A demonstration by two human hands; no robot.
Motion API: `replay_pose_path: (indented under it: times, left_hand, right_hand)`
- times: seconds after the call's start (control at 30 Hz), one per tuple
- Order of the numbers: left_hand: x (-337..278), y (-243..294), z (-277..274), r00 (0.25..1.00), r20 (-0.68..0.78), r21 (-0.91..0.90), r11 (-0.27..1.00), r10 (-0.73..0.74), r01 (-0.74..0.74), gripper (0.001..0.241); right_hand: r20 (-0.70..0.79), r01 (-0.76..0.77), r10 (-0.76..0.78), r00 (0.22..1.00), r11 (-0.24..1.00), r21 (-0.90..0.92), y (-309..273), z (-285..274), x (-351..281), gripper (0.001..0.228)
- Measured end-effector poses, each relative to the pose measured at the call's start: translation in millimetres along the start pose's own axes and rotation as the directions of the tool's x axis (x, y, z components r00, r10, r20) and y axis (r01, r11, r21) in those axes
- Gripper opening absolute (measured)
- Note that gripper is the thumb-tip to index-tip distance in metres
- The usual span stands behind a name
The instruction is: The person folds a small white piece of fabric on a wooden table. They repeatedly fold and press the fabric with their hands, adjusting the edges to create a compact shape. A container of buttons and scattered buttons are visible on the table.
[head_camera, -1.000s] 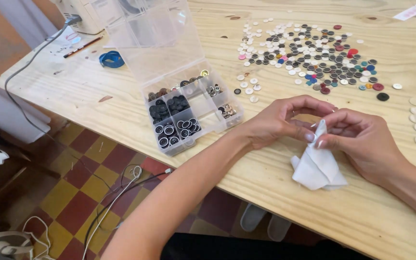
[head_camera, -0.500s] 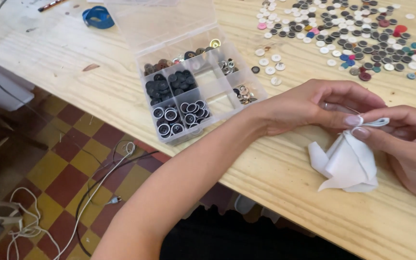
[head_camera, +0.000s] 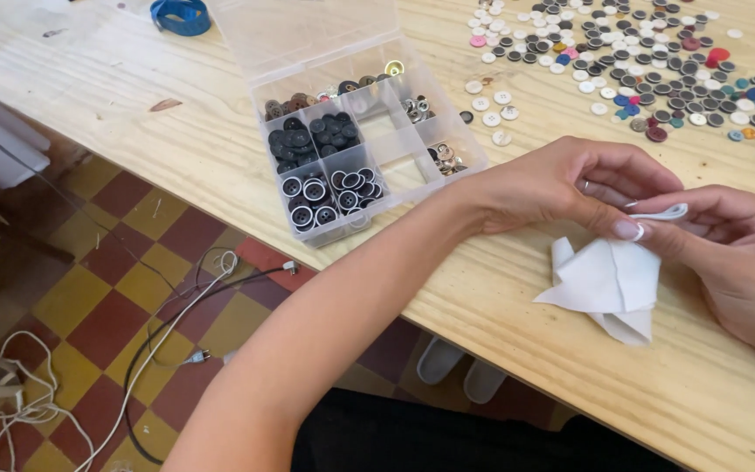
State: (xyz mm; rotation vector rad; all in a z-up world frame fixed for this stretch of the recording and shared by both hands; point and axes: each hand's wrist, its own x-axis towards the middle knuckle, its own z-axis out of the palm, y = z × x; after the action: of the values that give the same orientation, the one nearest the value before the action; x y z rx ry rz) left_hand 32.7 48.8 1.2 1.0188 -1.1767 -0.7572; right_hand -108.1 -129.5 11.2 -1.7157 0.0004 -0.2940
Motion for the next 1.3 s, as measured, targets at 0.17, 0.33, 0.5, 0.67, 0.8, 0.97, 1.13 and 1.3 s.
replay_pose_path:
  times: [0.17, 0.33, 0.5, 0.67, 0.8, 0.97, 1.13, 1.3]
  left_hand:
    - [0, -2, 0, 0.999, -0.032, 0.033, 0.999, -0.003, 0.004, 0.049]
    - [1, -6, -1, 0.999, -0.028, 0.093, 0.996, 0.02, -0.017, 0.047]
    - [0, -5, -2, 0.999, 0.032, 0.046, 0.999, 0.015, -0.017, 0.05]
    - [0, -5, -1, 1.0, 0.002, 0.015, 1.0, -0.022, 0.022, 0.046]
    - [0, -7, -1, 0.999, -0.033, 0.073, 0.997, 0.007, -0.005, 0.045]
    - [-1, -4, 2, 0.995, -0.093, 0.059, 0.998, -0.023, 0.029, 0.049]
    - [-4, 7, 14, 0.983, -0.138, -0.254, 0.963, -0.122, 0.084, 0.05]
    - [-5, 14, 32, 0.968, -0.198, -0.158, 0.98, -0.153, 0.123, 0.041]
  right_hand:
    - [0.013, -0.01, 0.01, 1.0, 1.0, -0.029, 4, -2, 2, 0.02]
    - [-0.002, -0.051, 0.051, 0.999, 0.995, -0.086, -6, 6, 0, 0.021]
    - [0.007, 0.01, -0.01, 1.0, 1.0, 0.01, 10, -5, 5, 0.025]
    - [-0.012, -0.029, 0.028, 1.0, 0.999, -0.047, -14, 8, -3, 0.017]
    - [-0.035, -0.075, 0.072, 0.997, 0.991, -0.11, -22, 14, -3, 0.023]
    - [0.003, -0.082, 0.082, 0.997, 0.991, -0.102, -33, 19, -2, 0.035]
    - [0.168, 0.301, -0.265, 0.949, 0.92, -0.252, -34, 14, -9, 0.047]
    - [0.196, 0.275, -0.224, 0.955, 0.915, -0.296, -36, 16, -5, 0.056]
